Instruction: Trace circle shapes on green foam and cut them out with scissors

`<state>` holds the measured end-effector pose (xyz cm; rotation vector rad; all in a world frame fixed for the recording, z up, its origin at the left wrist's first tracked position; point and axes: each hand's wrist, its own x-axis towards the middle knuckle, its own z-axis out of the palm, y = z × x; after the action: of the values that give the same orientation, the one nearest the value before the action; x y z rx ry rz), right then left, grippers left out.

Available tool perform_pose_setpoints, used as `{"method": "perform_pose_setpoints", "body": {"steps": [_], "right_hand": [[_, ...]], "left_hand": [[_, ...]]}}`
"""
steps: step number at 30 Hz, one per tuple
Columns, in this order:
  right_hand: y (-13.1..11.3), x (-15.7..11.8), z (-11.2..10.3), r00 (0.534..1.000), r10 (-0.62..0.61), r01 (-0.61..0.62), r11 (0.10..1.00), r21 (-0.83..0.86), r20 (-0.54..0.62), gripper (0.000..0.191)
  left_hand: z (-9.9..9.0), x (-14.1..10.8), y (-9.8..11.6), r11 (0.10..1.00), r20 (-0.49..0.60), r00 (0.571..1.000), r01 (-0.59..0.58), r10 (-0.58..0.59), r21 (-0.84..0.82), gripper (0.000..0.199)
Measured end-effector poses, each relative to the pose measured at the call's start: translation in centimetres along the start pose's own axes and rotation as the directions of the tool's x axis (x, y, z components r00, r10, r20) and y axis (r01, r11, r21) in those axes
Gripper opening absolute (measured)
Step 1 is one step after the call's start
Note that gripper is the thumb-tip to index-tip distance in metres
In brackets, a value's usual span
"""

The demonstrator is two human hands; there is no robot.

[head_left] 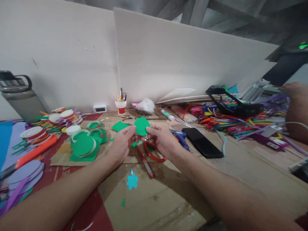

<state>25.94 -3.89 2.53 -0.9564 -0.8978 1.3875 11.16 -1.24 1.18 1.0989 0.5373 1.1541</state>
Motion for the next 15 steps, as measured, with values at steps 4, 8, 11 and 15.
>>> {"method": "perform_pose_setpoints", "body": {"steps": [4, 8, 11, 15], "right_hand": [[0.41, -0.24, 0.31, 0.991, -0.124, 0.119, 0.986, -0.115, -0.041, 0.031], [0.39, -0.61, 0.57, 0.974, -0.224, 0.205, 0.939, -0.277, -0.037, 0.025], [0.2, -0.78, 0.67, 0.969, -0.246, 0.223, 0.912, -0.343, -0.024, 0.024], [0.04, -0.71, 0.57, 0.975, -0.223, 0.21, 0.902, -0.378, 0.009, 0.022]], "left_hand": [[-0.16, -0.01, -0.18, 0.994, -0.035, 0.999, 0.002, 0.002, 0.108, 0.026], [-0.35, 0.06, -0.34, 0.985, -0.055, 0.998, 0.001, 0.009, 0.175, 0.022], [-0.41, 0.06, -0.29, 0.983, -0.055, 0.998, -0.001, 0.012, 0.186, 0.021], [-0.34, 0.05, -0.1, 0.988, -0.08, 0.997, 0.024, -0.012, 0.154, 0.022]]}}
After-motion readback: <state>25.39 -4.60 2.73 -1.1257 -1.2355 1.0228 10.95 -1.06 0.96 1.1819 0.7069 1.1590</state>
